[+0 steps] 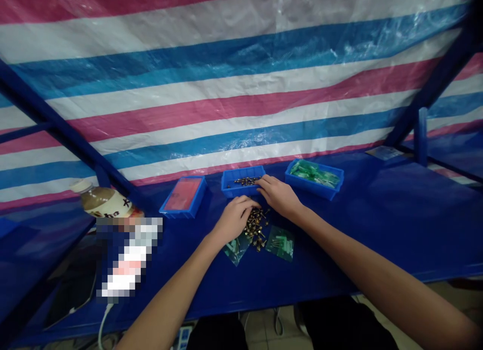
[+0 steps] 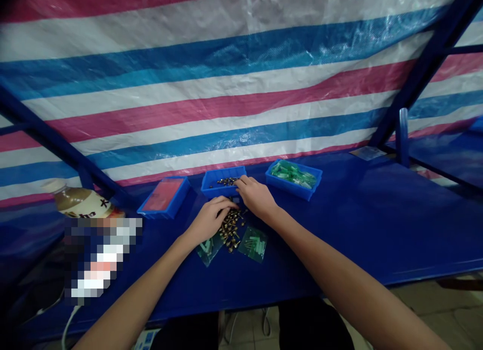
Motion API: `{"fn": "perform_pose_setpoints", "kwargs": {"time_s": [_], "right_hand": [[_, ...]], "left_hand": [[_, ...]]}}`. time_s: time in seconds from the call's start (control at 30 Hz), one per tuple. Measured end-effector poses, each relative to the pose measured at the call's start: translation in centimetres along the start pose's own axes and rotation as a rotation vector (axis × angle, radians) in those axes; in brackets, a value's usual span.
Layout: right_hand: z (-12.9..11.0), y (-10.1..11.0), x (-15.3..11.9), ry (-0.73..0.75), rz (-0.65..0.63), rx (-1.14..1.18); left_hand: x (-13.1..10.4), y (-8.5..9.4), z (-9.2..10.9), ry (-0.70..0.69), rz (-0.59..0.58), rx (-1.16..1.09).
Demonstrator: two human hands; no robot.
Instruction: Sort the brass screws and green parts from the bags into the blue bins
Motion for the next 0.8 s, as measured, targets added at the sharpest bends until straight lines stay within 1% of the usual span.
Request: {"fn": "perform_pose_setpoints", "kwargs": {"time_s": [0.07, 0.13, 0.17, 0.2, 0.23, 0.37, 0.43, 0.53, 0.7, 0.8], "right_hand": [[0.0, 0.7, 0.0, -0.004, 0.041, 0.023], [0.2, 1.6, -0.1, -0.011, 0.091, 0.05], [0.3, 2.1, -0.1, -0.004, 0.096, 0.069], [0.4, 2.5, -0.1, 0.014, 0.074, 0.097], [0.5, 2.7, -0.1, 0.043, 0.02, 0.134], [0.6, 2.3, -0.4, 0.155, -0.326, 0.331], [0.4, 1.8, -0.6, 0.187, -0.429, 0.418], [0.1, 1.1, -0.8, 0.229, -0.49, 0.493], [0.3, 0.7, -0.8, 0.235, -0.492, 0.51], [0.6, 0.7, -0.7, 0.21, -0.503, 0.485]], "left_hand": [[0.0, 0.3, -0.2, -0.008, 0.034, -0.014], [0.1, 0.9, -0.5, -0.006, 0.089, 0.023], [0.0, 1.2, -0.7, -0.006, 0.118, 0.056], [0.0, 1.5, -0.9, -0.008, 0.145, 0.093], [0.0, 1.8, -1.0, -0.009, 0.168, 0.131], [-0.2, 2.9, -1.5, 0.002, 0.224, 0.254], [-0.3, 3.2, -1.6, 0.015, 0.231, 0.294], [-0.3, 3.4, -1.5, 0.027, 0.228, 0.333], [-0.3, 3.3, -1.5, 0.011, 0.225, 0.334], [-0.3, 3.1, -1.5, 0.006, 0.223, 0.323]]}}
Point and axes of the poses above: each hand's wrist, its own x-axis towards the middle knuckle, its own y-axis out of the back of the hand, z = x × y, the point moved 3 cm from there along x, towards the middle knuckle, and after that the axes turned 8 degrees about z, right-handed, at the moved point
